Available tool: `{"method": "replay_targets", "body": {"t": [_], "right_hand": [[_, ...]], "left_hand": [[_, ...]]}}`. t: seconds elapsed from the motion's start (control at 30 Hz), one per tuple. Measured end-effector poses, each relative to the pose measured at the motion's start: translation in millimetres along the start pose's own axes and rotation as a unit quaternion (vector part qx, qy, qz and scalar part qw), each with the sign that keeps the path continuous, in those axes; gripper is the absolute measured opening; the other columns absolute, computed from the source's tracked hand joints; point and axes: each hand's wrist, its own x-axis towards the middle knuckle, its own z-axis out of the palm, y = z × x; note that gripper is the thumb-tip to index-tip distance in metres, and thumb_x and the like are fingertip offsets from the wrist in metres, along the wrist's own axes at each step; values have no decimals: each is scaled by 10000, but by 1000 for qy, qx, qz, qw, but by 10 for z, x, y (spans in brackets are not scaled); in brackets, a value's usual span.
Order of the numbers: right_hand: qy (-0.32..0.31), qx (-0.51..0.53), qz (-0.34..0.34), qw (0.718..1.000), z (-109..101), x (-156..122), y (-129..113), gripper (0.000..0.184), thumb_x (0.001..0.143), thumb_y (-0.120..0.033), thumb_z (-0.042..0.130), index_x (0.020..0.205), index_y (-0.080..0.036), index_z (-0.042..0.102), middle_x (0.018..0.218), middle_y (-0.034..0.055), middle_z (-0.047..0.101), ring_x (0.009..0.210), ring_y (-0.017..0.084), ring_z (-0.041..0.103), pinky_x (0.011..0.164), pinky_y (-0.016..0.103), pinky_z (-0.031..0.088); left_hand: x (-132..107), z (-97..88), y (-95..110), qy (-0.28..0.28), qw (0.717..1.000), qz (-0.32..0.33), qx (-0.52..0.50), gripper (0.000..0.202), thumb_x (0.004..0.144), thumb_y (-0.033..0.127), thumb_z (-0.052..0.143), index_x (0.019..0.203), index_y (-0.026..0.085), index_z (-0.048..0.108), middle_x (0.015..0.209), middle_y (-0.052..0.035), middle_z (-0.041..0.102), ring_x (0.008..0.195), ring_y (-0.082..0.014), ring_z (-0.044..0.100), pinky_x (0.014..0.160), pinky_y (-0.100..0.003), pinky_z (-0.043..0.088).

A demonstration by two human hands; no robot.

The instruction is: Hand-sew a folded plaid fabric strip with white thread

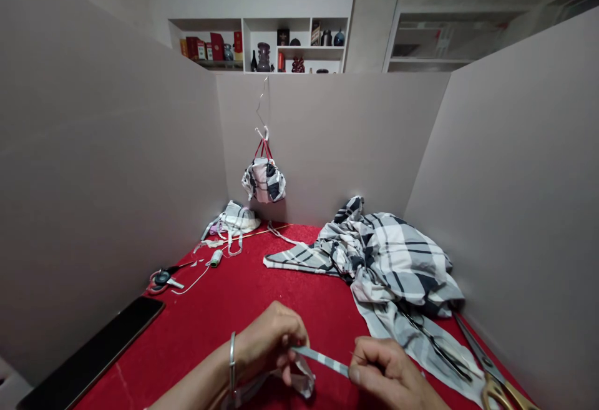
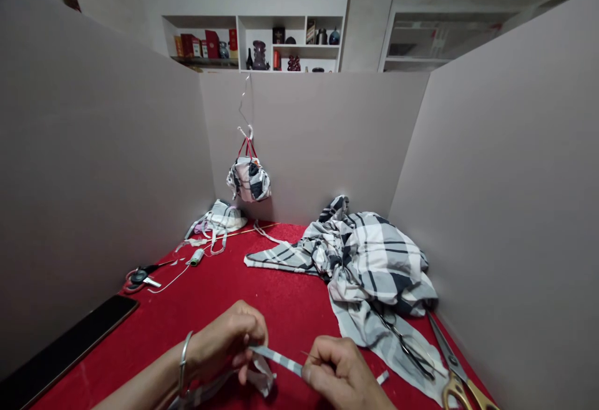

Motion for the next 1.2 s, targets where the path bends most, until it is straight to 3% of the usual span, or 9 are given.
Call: {"method": "replay_targets", "body": {"t": [0.17, 0.3, 0.43, 0.67, 0.87, 0.97, 1.07, 1.1, 1.2], "right_hand": [[-2, 8, -10, 1000, -4, 6, -49, 249, 731, -335, 494, 550, -178, 426, 554, -35, 380, 552, 113, 355, 532, 233, 272], [-48, 120, 34, 991, 20, 27, 13, 224, 715, -360, 539, 629, -154, 526, 533, -45, 400, 499, 89, 338, 478, 210, 258], [-101, 177, 132, 970, 56, 62, 169, 178, 566, -275, 654, 642, -132, 580, 406, -90, 353, 372, 50, 280, 389, 183, 180], [-136, 249, 133, 949, -22, 53, 414, 206, 613, -312, 660, 641, -117, 602, 496, -39, 491, 411, 51, 383, 398, 158, 229], [-90, 241, 144, 956, 127, 83, 545, 254, 550, -332, 726, 635, -130, 599, 453, -78, 411, 387, 40, 312, 402, 168, 226], [-17, 199, 92, 976, 194, 158, 541, 277, 598, -389, 694, 613, -140, 573, 448, -74, 391, 402, 61, 334, 412, 184, 239], [92, 3, -60, 994, 132, 196, 504, 252, 776, -347, 563, 639, -142, 617, 516, -24, 471, 481, 104, 438, 471, 208, 311], [126, -84, -133, 979, 91, 194, 493, 239, 823, -289, 519, 674, -146, 640, 544, -7, 501, 509, 115, 468, 491, 214, 329], [205, -263, -319, 887, -28, 166, 477, 204, 865, -128, 447, 836, -144, 648, 585, 22, 539, 533, 131, 504, 501, 219, 354]], "left_hand": [[-97, -22, 70, -29, 992, -3, 127, 283, 557, 352, 741, 637, 85, 688, 484, -21, 603, 344, -83, 470, 344, -175, 358], [-100, -39, 99, 14, 989, 40, 144, 261, 585, 340, 732, 618, 84, 690, 446, -8, 566, 360, -68, 426, 373, -172, 304], [-93, -151, 152, 21, 983, 91, 160, 252, 613, 336, 725, 612, 86, 689, 457, 9, 540, 413, -53, 387, 406, -166, 259], [-139, -361, 192, 14, 974, 124, 190, 249, 642, 347, 718, 634, 98, 697, 508, 6, 555, 453, -59, 386, 430, -172, 256], [-156, -413, 308, 2, 954, 186, 233, 216, 677, 333, 699, 656, 118, 711, 572, -3, 572, 510, -71, 424, 466, -172, 295], [-173, -463, 334, 24, 956, 181, 228, 236, 677, 349, 691, 637, 117, 698, 536, 10, 536, 470, -63, 390, 437, -173, 271], [-214, -517, 307, 43, 961, 157, 226, 245, 679, 350, 677, 622, 112, 683, 520, 13, 523, 454, -63, 379, 426, -177, 261], [-227, -533, 285, 47, 961, 150, 229, 243, 678, 346, 675, 618, 111, 678, 517, 13, 520, 454, -64, 378, 426, -178, 257], [-237, -565, 185, 52, 963, 135, 228, 254, 663, 347, 685, 599, 103, 659, 481, 24, 490, 446, -58, 355, 422, -176, 230]]}}
